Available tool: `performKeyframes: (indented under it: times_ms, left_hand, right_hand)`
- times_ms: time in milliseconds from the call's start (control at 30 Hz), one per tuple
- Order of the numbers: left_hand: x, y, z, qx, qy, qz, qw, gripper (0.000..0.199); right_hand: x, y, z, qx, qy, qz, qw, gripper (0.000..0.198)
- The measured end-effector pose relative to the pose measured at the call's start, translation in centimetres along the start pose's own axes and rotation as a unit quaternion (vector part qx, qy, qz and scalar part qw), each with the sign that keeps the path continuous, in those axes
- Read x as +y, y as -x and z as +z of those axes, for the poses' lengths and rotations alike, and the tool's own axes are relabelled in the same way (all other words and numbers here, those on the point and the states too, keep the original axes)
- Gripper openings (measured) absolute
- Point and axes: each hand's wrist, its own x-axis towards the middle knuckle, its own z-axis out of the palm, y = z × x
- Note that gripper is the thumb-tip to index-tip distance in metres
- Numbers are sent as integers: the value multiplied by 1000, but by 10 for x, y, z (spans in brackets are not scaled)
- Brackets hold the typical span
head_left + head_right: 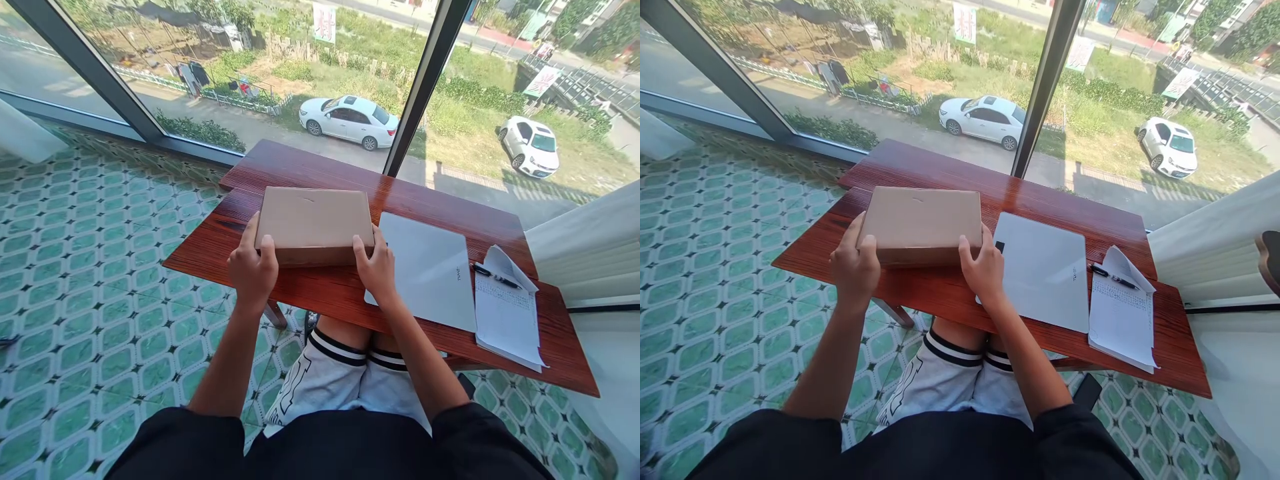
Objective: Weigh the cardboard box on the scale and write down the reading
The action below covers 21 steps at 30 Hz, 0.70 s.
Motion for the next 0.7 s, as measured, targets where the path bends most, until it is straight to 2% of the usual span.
performKeyframes:
  times_ms: [333,467,567,700]
  left_hand:
    - [-8,0,4,-1,7,-7,1000,60]
    - [-9,1,2,-13,15,5,1000,60]
    - [-7,3,-2,13,20,53,998,64]
    - [3,6,-10,95,-15,193,976,53]
  right_hand:
    - [0,2,3,-4,27,2,1000,64]
    - [0,1,-2,-32,7,1,999,64]
    - [1,-2,-10,-77,-17,4,997,68]
    - [5,-6,-34,-89,-8,3,996,78]
